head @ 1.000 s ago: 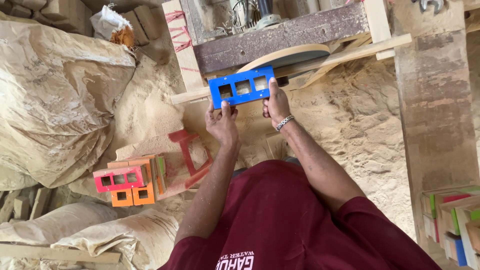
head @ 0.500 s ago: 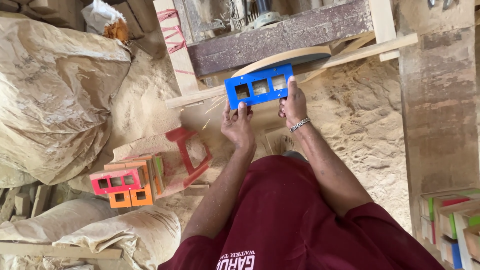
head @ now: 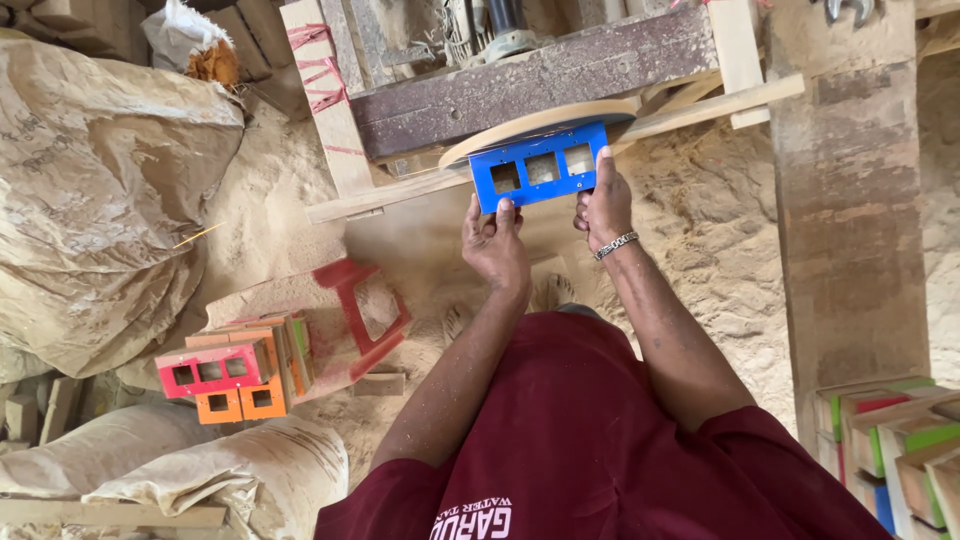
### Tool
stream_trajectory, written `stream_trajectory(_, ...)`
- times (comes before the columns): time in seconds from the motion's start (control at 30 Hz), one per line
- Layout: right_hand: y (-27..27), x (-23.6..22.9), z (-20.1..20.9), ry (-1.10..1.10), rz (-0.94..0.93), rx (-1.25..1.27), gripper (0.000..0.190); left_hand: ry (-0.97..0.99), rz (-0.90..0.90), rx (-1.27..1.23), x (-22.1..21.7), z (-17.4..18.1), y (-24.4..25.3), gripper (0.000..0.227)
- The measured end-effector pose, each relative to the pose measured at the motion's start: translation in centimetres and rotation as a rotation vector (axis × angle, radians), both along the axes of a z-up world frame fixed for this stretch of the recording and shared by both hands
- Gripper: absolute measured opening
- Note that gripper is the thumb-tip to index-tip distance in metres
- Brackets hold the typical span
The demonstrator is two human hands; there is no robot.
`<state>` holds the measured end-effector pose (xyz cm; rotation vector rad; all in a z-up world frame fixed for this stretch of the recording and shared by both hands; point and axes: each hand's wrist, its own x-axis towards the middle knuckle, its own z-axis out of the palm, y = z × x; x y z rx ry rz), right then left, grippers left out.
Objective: The person sands the edges of small, colorful wooden blocks using a rotating grinding wheel. They handle the blocks one at a time, pressing each side against the wheel to smooth the surfaces, then place the finished pieces on a nearby wooden table.
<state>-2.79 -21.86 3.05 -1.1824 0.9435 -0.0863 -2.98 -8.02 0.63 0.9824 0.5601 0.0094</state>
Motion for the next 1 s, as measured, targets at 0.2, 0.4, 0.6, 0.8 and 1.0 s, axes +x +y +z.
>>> stream_trajectory(0.2,-2.5,-0.4,0.1,0.01,-0.044,0.004,0.049,-0.038,0.019,0.024,-0.4,-0.7,-3.0,0.05)
stream_trajectory(0.4,-5.2,-0.7,0.3,0.017,-0.077,0.014,0.05,-0.015,0.012,0.048,-0.8,-0.9,-6.0,0.048)
stream_trajectory(0.6,-7.7,-1.4,0.2,0.043,-0.087,-0.02,0.051,-0.063,0.015,0.015,-1.6,-1.4,-8.6,0.048)
stream_trajectory(0.8,-10.0,-1.9,0.9,0.034,-0.082,-0.059,0.051,-0.027,-0.013,0.02,-1.7,-0.5,-11.1,0.046)
stream_trajectory(1.0,-13.0,-2.8,-0.3,0.072,-0.093,-0.099,0.051,0.011,-0.025,0.01,-2.6,-1.4,-13.8,0.047)
